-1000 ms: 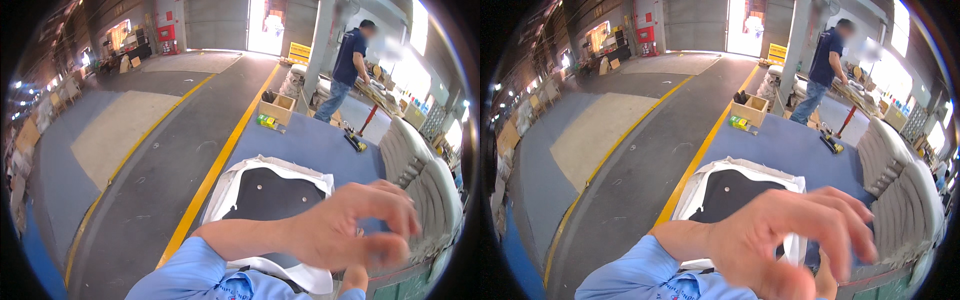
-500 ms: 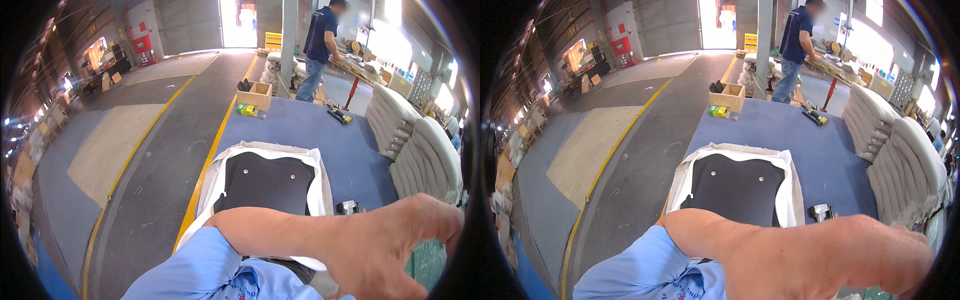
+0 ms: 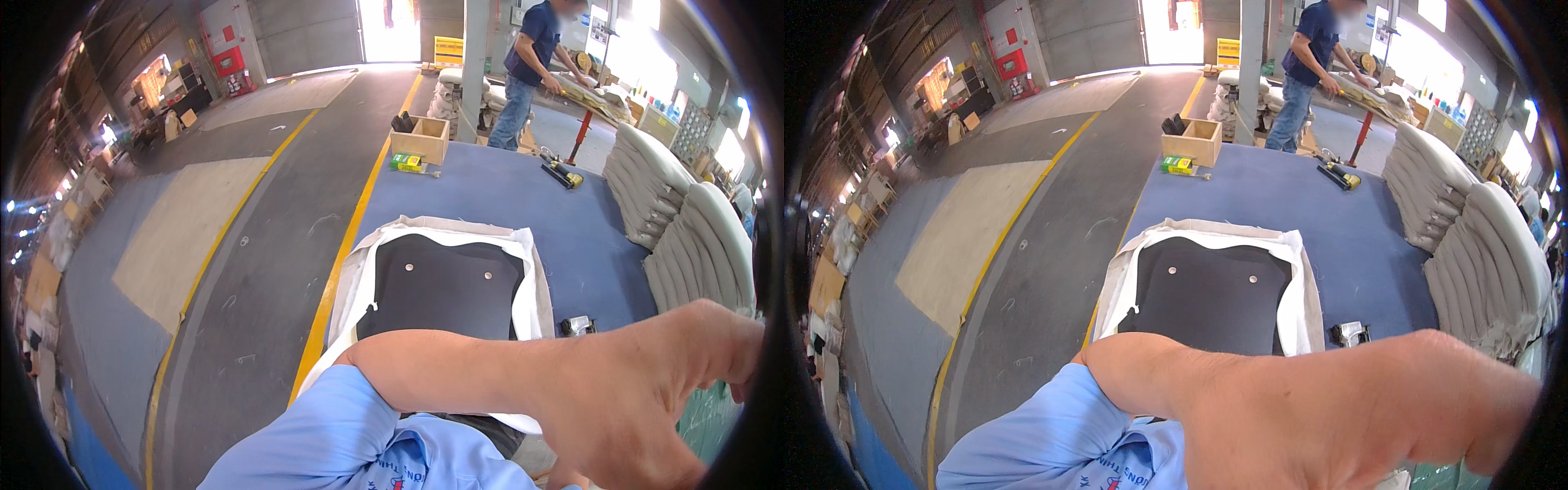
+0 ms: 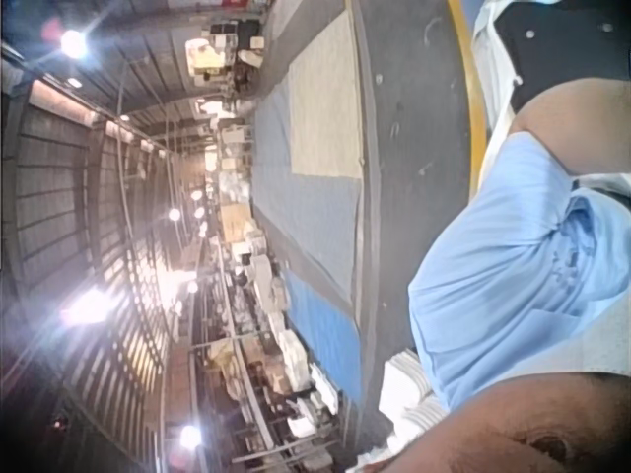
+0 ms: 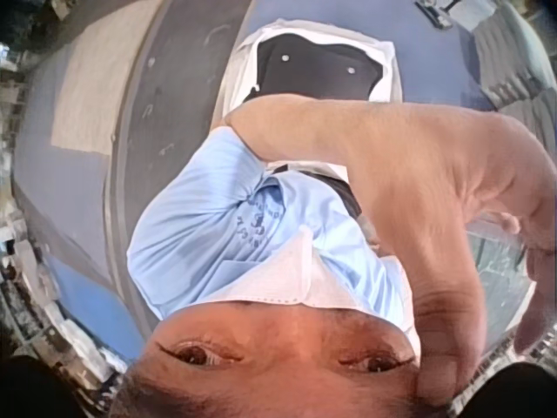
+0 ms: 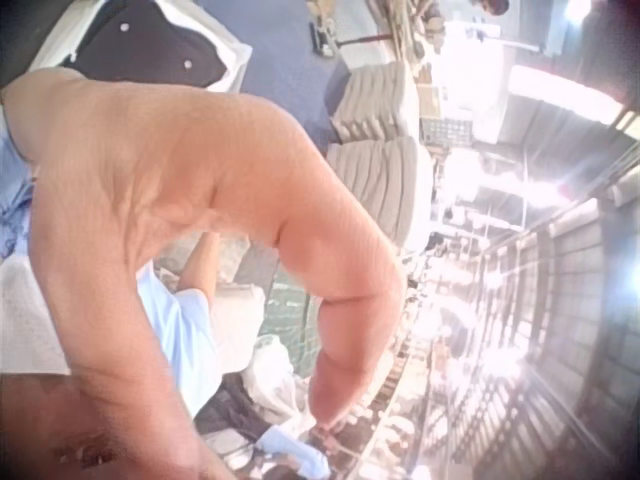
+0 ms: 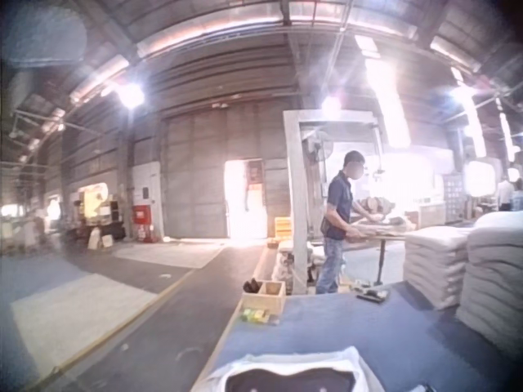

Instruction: The person stretches and secures white fabric over a black chair base using a staple gun. They repeatedly fold edges, pull the fabric taut, and staple it in place while working at a blue workbench in a factory setting.

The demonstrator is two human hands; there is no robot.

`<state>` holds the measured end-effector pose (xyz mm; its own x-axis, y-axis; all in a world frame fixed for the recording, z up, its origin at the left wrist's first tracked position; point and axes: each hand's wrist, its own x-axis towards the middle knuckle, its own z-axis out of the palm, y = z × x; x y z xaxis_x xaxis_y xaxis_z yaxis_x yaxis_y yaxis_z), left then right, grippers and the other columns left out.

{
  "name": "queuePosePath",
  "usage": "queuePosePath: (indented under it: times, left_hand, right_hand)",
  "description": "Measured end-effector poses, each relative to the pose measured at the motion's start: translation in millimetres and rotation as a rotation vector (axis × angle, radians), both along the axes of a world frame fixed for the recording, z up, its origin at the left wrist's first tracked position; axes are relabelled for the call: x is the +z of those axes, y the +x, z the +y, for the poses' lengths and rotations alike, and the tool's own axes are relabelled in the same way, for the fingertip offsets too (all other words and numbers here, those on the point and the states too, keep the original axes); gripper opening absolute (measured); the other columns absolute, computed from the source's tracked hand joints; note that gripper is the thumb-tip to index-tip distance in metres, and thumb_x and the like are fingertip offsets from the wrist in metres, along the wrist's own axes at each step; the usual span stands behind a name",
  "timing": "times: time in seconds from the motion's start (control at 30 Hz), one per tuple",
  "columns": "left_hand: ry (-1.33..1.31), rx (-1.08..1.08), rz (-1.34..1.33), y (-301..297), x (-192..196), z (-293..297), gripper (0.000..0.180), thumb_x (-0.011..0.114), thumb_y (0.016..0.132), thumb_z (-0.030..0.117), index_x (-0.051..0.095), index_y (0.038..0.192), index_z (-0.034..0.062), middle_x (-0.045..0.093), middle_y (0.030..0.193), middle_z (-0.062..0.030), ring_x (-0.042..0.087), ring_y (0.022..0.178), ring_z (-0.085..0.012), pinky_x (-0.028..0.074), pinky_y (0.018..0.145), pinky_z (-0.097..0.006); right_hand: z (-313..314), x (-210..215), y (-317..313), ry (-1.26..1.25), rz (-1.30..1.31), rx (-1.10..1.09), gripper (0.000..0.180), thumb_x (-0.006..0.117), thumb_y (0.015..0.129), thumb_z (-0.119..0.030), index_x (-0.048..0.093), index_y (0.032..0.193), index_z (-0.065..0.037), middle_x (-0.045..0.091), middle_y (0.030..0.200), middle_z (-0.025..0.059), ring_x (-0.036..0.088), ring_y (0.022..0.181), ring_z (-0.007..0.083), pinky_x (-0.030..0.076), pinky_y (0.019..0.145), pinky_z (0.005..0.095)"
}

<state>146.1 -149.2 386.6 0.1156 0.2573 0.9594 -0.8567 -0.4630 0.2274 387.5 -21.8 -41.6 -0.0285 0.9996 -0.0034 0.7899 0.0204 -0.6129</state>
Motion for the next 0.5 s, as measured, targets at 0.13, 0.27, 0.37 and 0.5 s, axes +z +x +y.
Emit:
queuePosePath:
  times: [0.13,0.27,0.37,0.5]
  left_hand:
    - [-0.146,0.288,0.368,-62.6,-19.6,-16.6,0.050,0.082,0.078,0.016,0.067,0.123,-0.0004,0.070,0.108,-0.0102,0.064,0.109,-0.0186,0.049,0.096,-0.035]
    - [-0.656,1.061,0.846,-191.9,-133.8,-18.2,0.045,0.081,0.091,0.013,0.067,0.134,0.0065,0.069,0.137,-0.0091,0.065,0.127,-0.0243,0.050,0.111,-0.039]
    - [-1.093,1.949,0.900,-317.5,-266.2,-67.2,0.042,0.080,0.091,0.023,0.072,0.129,0.0058,0.072,0.129,-0.0168,0.069,0.119,-0.0315,0.053,0.103,-0.041]
    - [-2.088,1.975,0.780,-350.0,-370.9,-186.1,0.087,0.086,0.087,0.039,0.046,0.156,0.0031,0.052,0.150,-0.0312,0.055,0.136,-0.0428,0.045,0.115,-0.051]
  right_hand:
    - [-11.3,2.0,14.0,-0.036,0.163,-0.009,0.071,0.080,0.086,-0.009,0.050,0.149,-0.001,0.064,0.134,0.0202,0.068,0.117,0.0287,0.053,0.103,0.0379]
    - [-37.8,-9.9,-7.8,-0.153,0.219,-0.052,0.059,0.078,0.091,-0.009,0.055,0.144,0.002,0.069,0.125,0.0183,0.068,0.115,0.0233,0.052,0.101,0.0340]
    - [-40.1,-44.4,14.6,-0.180,0.436,-0.155,0.051,0.078,0.094,-0.013,0.059,0.138,0.003,0.069,0.128,0.0173,0.067,0.118,0.0236,0.053,0.101,0.0359]
    - [-42.2,-70.9,-4.5,-0.443,1.026,-0.086,0.046,0.074,0.096,-0.015,0.062,0.137,0.002,0.073,0.123,0.0155,0.072,0.104,0.0189,0.058,0.086,0.0344]
